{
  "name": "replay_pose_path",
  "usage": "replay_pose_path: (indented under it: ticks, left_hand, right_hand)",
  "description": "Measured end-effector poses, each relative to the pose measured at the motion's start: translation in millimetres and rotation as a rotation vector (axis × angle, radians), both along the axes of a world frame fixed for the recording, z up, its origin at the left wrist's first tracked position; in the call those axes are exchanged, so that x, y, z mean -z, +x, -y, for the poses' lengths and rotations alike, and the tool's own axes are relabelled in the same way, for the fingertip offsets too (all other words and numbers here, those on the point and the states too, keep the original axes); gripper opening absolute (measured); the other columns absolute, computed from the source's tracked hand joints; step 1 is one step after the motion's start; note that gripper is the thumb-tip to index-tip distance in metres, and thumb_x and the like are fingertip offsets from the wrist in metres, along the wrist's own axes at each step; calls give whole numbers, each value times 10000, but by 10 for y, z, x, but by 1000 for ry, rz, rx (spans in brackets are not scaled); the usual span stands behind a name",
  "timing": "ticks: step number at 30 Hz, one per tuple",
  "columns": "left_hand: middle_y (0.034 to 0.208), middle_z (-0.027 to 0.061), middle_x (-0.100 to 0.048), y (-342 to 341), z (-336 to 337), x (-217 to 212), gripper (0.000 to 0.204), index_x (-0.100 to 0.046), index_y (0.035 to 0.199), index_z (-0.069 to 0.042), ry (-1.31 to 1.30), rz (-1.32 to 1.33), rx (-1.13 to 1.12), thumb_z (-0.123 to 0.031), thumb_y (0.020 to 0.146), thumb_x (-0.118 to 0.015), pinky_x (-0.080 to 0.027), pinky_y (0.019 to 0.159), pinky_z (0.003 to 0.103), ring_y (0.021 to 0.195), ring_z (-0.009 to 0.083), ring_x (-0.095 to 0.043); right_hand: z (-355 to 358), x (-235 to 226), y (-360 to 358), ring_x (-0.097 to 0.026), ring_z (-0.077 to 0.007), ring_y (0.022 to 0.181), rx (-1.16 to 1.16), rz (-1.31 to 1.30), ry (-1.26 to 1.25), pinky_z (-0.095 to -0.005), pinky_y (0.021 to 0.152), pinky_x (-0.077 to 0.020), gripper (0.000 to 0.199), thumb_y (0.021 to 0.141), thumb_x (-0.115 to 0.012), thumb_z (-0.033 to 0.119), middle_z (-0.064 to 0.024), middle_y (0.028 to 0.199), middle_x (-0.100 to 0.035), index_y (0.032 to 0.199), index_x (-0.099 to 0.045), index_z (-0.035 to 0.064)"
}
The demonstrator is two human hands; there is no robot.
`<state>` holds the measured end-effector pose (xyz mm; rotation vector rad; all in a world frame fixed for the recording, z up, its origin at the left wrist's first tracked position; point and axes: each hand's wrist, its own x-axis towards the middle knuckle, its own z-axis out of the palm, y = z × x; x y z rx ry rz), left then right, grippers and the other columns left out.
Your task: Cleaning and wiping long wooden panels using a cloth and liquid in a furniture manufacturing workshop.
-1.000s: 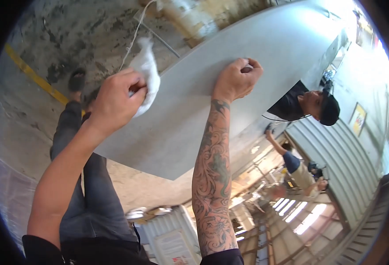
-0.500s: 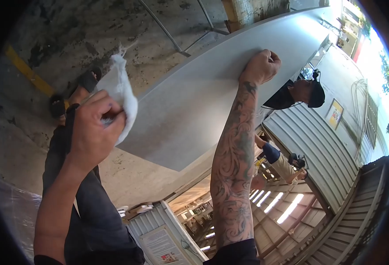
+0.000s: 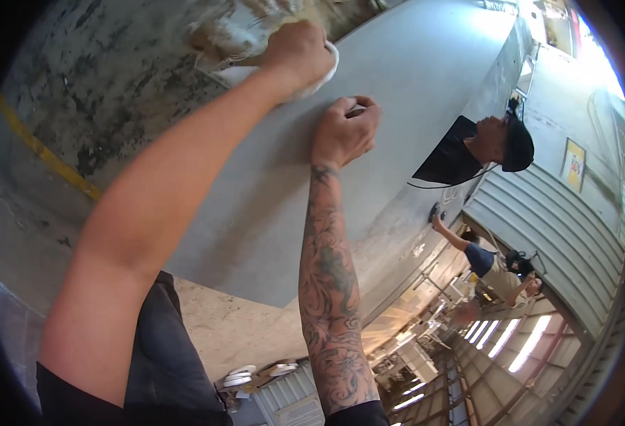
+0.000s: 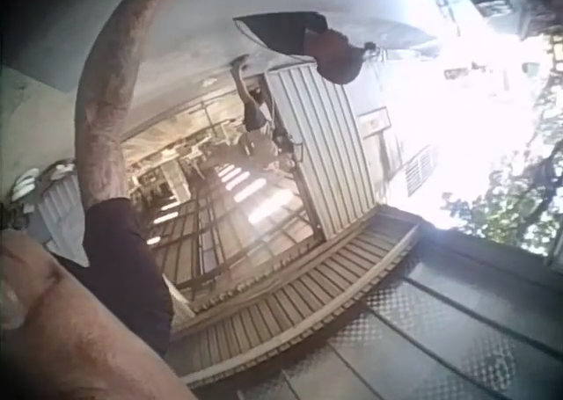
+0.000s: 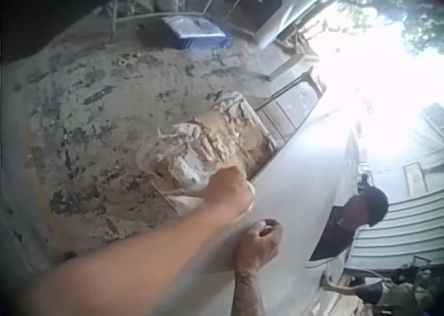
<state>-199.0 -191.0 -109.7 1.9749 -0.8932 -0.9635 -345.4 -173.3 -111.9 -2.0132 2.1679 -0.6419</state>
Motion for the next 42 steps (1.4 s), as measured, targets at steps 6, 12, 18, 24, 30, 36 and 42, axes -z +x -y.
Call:
replay_pose_path:
  ticks: [6,12,18,24,30,36,42]
  left_hand:
    - [854,240,-701,48,-86,58,235,-731,805,-24,14,73,94,-231,755,-630,-556,788,460,870,397,-700]
    - [771,233,-663,-115,-750,2,234,-670,723,-10,22,-28,-38,-231,784,-624,-517,680,488,740,433,-652]
    - [773,214,-697,47,-176,27,203,-723,812,-16,138,-58,7,-209,763,-687,-535,671,405,703,303,-704]
    - [712,177,-682,-100,-682,69,212,-719,763,-17,131,-105,-71,-228,750,-707,-495,603,390,621,282,-656]
    - [720,196,-686,6,-200,-11,251,-700,738,-16,84,-9,-16,-266,724,-708,-523,638,403,649,304,-683]
    - [728,187,-696,-135,-405,-59,262,-720,739,-26,141,23,-23,-287,730,-695,-534,659,434,680,294,-704]
    - [722,136,-712,110,241,-3,279,-730,765,-42,186,-84,62,-315,746,-678,-519,599,415,627,221,-676]
  right_hand:
    - [-17,-62,26,-638,-287,858,38,23,47,-438,912,-427,192,879,-599,253,-69,838,-648,1013,-627,117]
    - [34,-98,-65,-604,-244,937,9,0,70,-443,879,-385,147,880,-591,224,-27,887,-612,986,-592,122]
    - [-32,-36,-43,-592,-277,991,-8,27,77,-450,855,-387,164,851,-612,207,-56,983,-614,988,-592,120]
    - [-35,-44,-138,-586,-270,1014,-10,8,66,-452,856,-385,168,837,-612,198,-46,993,-618,988,-593,127]
    - [-31,-47,-58,-586,-233,863,-10,15,23,-435,866,-386,153,843,-610,235,-7,850,-585,963,-610,140]
    - [-15,-96,-131,-584,-265,985,-17,11,54,-441,852,-379,152,834,-617,195,-39,967,-601,969,-598,130]
    - [-13,-76,-62,-585,-261,987,-30,35,26,-439,844,-375,152,828,-624,199,-37,973,-600,963,-596,136]
